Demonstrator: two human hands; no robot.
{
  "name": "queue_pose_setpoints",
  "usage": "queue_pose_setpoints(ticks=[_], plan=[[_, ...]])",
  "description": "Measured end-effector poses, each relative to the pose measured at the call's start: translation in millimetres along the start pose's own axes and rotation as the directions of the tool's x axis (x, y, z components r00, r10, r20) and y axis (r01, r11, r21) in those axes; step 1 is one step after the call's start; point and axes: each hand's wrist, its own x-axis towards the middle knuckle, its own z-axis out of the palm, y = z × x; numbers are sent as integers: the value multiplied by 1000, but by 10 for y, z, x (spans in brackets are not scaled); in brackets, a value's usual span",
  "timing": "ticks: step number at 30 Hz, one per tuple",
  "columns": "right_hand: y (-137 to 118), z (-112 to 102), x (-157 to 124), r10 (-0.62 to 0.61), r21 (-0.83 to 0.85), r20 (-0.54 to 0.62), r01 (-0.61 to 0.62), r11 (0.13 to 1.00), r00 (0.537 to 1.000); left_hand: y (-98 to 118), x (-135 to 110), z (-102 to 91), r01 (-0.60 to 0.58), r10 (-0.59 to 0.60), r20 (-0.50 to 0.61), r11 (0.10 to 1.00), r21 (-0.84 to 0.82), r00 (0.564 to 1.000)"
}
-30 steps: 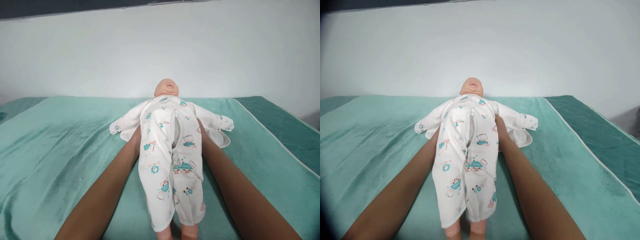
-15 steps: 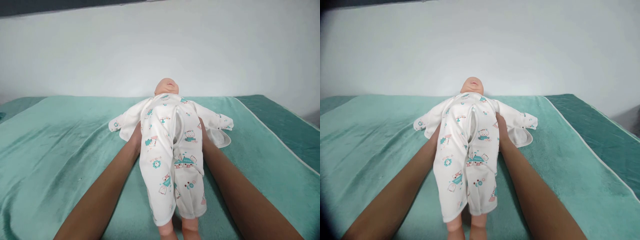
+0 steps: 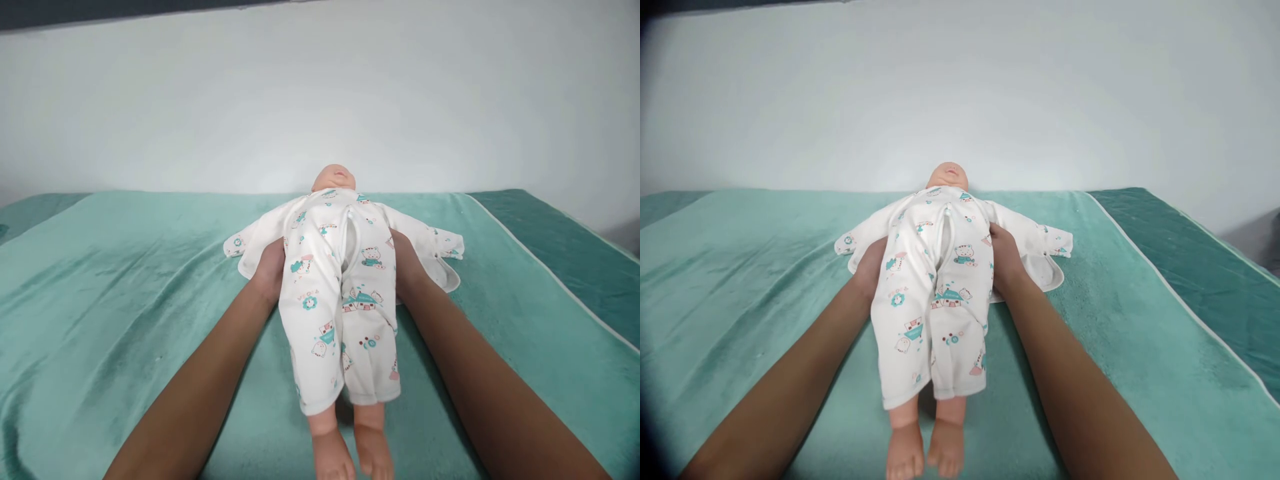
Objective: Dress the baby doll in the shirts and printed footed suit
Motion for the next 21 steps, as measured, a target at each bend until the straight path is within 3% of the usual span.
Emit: queue_pose_setpoints(ticks=[4, 7, 10, 12, 14, 16, 18, 21], plan=[[22, -1, 32, 50, 155, 53, -58, 986, 997, 63, -5, -14, 62, -55, 56, 988, -144, 997], [47, -32, 64, 26, 142, 70, -36, 989, 997, 52, -4, -42, 31, -28, 26, 989, -146, 999], [63, -80, 16, -49, 59, 52, 46, 997, 997, 14, -39, -54, -21, 18, -93, 999, -30, 995], [59, -111, -130, -142, -14, -9, 142, 990, 990, -22, -143, -60, -116, 148, -199, 979, 165, 969], [33, -132, -403, -245, -101, -49, 240, 966, 968, -75, -351, -78, -211, 317, -257, 906, 367, 913], [-20, -134, -782, -326, -214, -8, 317, 924, 945, -155, -666, -118, -251, 410, -260, 841, 480, 874], [-89, -113, -1199, -338, -366, 108, 353, 861, 935, -262, -1053, -170, -249, 419, -218, 805, 539, 881], [-194, -41, -1708, -311, -499, 316, 436, 749, 896, -436, -1620, -228, -276, 363, -30, 756, 593, 931]])
